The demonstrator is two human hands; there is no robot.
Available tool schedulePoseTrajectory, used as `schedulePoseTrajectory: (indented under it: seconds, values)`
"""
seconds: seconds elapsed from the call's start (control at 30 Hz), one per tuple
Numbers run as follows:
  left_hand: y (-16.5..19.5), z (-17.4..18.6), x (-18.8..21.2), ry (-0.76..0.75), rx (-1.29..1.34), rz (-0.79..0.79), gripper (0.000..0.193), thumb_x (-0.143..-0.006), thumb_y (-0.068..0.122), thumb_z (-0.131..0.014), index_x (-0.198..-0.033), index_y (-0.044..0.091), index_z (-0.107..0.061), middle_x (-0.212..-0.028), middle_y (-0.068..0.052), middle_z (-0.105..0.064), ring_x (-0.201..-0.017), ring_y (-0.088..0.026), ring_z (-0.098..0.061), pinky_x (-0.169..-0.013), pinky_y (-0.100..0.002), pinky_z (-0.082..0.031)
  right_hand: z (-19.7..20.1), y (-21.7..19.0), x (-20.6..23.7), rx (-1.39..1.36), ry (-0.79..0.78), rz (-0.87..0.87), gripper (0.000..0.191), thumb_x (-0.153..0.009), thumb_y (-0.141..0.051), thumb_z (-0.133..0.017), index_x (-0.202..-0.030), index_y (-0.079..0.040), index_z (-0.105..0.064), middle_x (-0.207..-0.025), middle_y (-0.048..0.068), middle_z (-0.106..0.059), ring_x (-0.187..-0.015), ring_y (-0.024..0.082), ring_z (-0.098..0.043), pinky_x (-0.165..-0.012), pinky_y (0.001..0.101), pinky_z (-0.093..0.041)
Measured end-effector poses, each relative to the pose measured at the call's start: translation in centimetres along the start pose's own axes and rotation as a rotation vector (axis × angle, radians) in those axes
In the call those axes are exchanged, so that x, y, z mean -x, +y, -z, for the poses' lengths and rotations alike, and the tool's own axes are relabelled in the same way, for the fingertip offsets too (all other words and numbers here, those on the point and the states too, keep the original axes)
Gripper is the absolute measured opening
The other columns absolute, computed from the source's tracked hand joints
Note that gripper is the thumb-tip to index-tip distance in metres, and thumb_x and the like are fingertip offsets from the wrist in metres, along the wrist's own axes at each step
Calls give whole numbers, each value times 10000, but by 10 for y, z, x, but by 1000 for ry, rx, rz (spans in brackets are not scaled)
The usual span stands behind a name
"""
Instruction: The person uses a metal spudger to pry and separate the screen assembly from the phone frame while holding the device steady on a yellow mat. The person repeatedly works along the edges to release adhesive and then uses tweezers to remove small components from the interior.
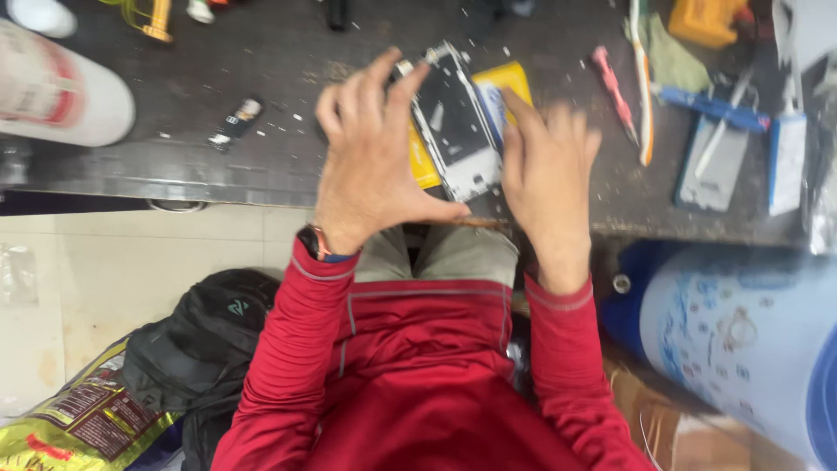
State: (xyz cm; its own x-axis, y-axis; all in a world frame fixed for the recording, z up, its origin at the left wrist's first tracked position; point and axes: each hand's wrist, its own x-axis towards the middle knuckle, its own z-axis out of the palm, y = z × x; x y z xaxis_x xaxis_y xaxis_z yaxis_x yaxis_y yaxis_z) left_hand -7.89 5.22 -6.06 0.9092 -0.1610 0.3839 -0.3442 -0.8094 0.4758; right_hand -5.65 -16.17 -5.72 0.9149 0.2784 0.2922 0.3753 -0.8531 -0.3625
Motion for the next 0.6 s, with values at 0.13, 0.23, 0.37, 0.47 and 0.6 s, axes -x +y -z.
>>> schedulePoseTrajectory:
  seconds: [0.13,0.23,0.37,0.47,0.6]
  values:
    - [2,6,7,7,-5,7,1399,-452,726,-985,-1511,46,-375,-1533,-232,-364,-1396,-426,-338,-1145,-591,-205,8,-16,13,116,-70,-106,358,-1067,-180,-589,-1366,11,-637,-1041,169,-664,-970,364,-610,-842,508,-438]
    - [3,5,11,11,17,0,1398,-465,723,-993,-1524,57,-369,-1553,-226,-357,-1417,-417,-338,-1146,-582,-203,13,-19,30,104,-123,-266,371,-1080,-252,-621,-1326,27,-630,-1095,202,-655,-1030,387,-584,-902,513,-442]
    - [6,5,12,7,3,17,1392,-459,703,-994,-1522,56,-371,-1547,-225,-359,-1409,-416,-335,-1137,-576,-208,16,-24,42,120,61,-179,321,-1014,-297,-724,-1143,-18,-631,-1250,256,-548,-1159,405,-513,-992,493,-422]
    - [11,5,12,6,-5,25,1382,-466,689,-998,-1523,53,-377,-1550,-218,-359,-1413,-408,-339,-1140,-564,-207,15,-27,41,107,153,-83,467,-988,-315,-752,-1242,22,-554,-1371,282,-469,-1194,430,-478,-999,512,-392]
    - [19,0,9,11,17,45,1376,-497,662,-1002,-1532,16,-366,-1558,-203,-363,-1393,-400,-353,-1152,-544,-215,16,-22,49,-89,59,-182,476,-1006,-286,-722,-1315,37,-557,-1268,241,-524,-1131,406,-534,-961,493,-417]
